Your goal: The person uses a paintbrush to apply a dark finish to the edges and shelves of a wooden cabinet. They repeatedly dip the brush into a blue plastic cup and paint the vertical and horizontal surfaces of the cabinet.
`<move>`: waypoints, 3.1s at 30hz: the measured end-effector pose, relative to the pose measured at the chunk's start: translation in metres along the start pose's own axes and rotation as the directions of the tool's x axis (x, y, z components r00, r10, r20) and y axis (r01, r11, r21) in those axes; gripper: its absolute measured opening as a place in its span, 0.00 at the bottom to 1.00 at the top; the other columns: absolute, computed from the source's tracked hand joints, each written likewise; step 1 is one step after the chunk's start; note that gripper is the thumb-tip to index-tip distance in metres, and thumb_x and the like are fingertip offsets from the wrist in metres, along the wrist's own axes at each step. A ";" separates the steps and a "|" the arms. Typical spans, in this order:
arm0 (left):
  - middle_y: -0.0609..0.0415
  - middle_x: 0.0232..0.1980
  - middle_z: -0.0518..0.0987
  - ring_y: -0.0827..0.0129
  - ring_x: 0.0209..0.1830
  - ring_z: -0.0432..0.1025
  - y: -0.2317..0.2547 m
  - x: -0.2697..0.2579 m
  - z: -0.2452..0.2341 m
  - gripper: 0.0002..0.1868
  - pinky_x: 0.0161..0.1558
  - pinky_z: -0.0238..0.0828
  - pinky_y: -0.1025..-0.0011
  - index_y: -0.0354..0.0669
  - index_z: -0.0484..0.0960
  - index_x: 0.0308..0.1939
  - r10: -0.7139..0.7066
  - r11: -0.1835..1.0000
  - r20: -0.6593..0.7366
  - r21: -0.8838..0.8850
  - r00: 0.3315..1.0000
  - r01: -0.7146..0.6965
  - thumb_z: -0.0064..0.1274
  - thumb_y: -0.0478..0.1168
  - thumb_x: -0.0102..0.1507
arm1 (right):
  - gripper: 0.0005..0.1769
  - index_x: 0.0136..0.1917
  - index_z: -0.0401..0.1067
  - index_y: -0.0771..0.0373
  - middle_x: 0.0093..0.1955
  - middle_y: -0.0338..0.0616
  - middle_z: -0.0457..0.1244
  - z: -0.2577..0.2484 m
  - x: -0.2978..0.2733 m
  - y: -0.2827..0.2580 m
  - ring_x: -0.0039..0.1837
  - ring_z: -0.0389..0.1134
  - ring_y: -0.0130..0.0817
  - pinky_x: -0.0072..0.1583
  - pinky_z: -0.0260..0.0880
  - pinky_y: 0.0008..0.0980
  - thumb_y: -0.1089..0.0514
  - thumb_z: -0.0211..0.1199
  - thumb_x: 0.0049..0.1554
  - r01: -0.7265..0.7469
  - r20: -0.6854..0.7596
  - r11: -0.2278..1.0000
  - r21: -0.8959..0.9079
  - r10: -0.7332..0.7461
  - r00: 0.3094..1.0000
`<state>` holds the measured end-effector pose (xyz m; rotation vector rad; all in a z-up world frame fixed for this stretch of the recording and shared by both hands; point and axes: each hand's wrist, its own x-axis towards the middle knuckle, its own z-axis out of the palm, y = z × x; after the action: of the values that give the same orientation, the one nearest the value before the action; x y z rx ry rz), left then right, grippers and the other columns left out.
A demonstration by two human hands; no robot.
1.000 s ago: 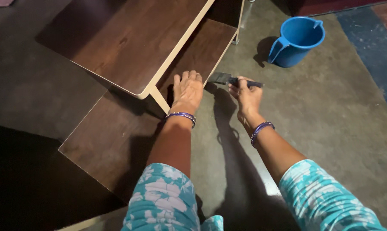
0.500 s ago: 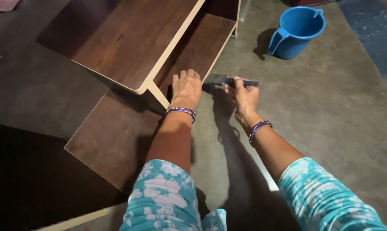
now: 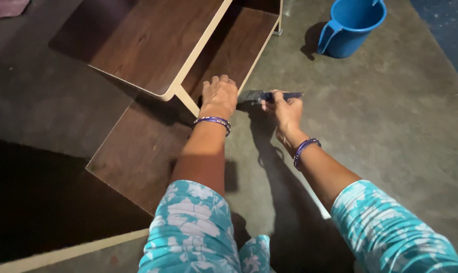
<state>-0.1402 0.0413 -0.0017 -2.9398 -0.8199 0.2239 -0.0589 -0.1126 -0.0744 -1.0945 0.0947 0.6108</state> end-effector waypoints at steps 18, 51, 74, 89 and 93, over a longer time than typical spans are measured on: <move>0.51 0.64 0.75 0.58 0.66 0.68 -0.001 -0.027 -0.021 0.14 0.64 0.63 0.56 0.43 0.85 0.53 0.040 0.998 -0.004 0.041 0.999 -0.040 0.47 0.36 0.67 | 0.09 0.46 0.71 0.74 0.38 0.51 0.69 0.005 -0.036 0.015 0.36 0.75 0.37 0.37 0.78 0.29 0.62 0.58 0.61 -0.010 0.076 1.000 -0.025 0.012 0.997; 0.51 0.64 0.75 0.57 0.66 0.68 0.008 -0.026 -0.020 0.15 0.64 0.64 0.56 0.43 0.85 0.54 0.056 0.996 0.056 0.062 0.997 -0.059 0.49 0.36 0.65 | 0.14 0.46 0.71 0.79 0.38 0.63 0.69 0.009 -0.032 0.004 0.34 0.74 0.45 0.35 0.80 0.34 0.61 0.57 0.61 -0.230 0.068 0.963 -0.137 0.241 0.968; 0.49 0.64 0.75 0.56 0.66 0.67 -0.001 0.011 0.015 0.18 0.62 0.63 0.55 0.39 0.78 0.60 0.017 0.999 -0.147 -0.044 0.989 -0.023 0.44 0.35 0.66 | 0.12 0.47 0.71 0.77 0.41 0.59 0.69 0.001 0.011 -0.013 0.38 0.75 0.42 0.38 0.79 0.33 0.61 0.57 0.61 -0.138 -0.053 0.989 -0.050 0.135 0.989; 0.49 0.64 0.74 0.56 0.66 0.66 0.001 0.005 0.010 0.19 0.63 0.63 0.55 0.39 0.78 0.60 0.019 0.999 -0.101 -0.030 0.995 -0.022 0.44 0.36 0.66 | 0.13 0.48 0.72 0.76 0.41 0.61 0.70 0.005 0.004 -0.024 0.40 0.76 0.45 0.39 0.80 0.32 0.61 0.57 0.60 -0.190 0.015 0.966 -0.177 0.196 0.981; 0.49 0.65 0.74 0.56 0.67 0.66 0.001 0.007 0.013 0.19 0.63 0.62 0.55 0.39 0.78 0.60 -0.001 0.998 -0.087 -0.060 0.996 -0.004 0.43 0.36 0.67 | 0.15 0.47 0.69 0.80 0.40 0.63 0.69 0.001 0.024 -0.023 0.38 0.75 0.47 0.37 0.79 0.36 0.60 0.57 0.62 -0.122 -0.090 0.989 -0.087 0.114 0.989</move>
<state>-0.1357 0.0442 -0.0152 -2.9813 -0.8264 0.0713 -0.0271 -0.1090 -0.0641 -1.2104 0.2080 0.6802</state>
